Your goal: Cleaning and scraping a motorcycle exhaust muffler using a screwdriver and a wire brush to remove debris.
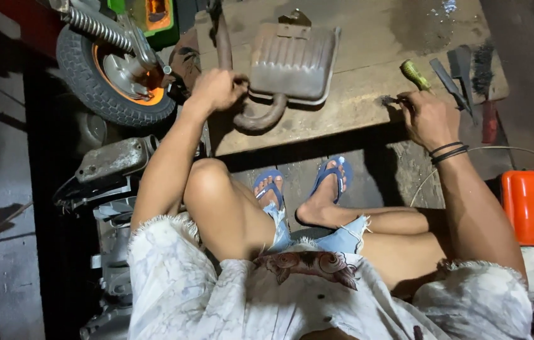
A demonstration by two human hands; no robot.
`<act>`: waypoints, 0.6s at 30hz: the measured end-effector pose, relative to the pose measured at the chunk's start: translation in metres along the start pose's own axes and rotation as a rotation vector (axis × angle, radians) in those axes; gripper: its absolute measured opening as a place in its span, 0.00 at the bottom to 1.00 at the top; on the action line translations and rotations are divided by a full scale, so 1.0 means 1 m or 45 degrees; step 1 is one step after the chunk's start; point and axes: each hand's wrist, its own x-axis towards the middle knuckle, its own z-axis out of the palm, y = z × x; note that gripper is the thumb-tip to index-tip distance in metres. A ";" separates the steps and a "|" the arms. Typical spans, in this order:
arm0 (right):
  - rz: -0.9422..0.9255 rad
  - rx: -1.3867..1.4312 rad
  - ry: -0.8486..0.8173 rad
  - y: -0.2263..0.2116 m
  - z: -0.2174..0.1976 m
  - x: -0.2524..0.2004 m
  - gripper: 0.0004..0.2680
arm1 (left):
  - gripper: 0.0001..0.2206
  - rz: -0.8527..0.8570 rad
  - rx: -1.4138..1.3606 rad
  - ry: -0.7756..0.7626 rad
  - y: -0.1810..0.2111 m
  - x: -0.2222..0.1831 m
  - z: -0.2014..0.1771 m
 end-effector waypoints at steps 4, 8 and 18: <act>-0.067 -0.089 0.064 -0.010 -0.015 -0.001 0.06 | 0.26 0.141 0.473 -0.020 -0.018 0.008 0.016; -0.014 -0.122 0.016 -0.008 -0.013 0.000 0.07 | 0.21 0.298 0.663 -0.117 -0.018 0.017 0.041; 0.293 -0.190 -0.333 -0.023 -0.019 0.004 0.11 | 0.28 0.516 0.763 -0.273 0.013 0.019 0.050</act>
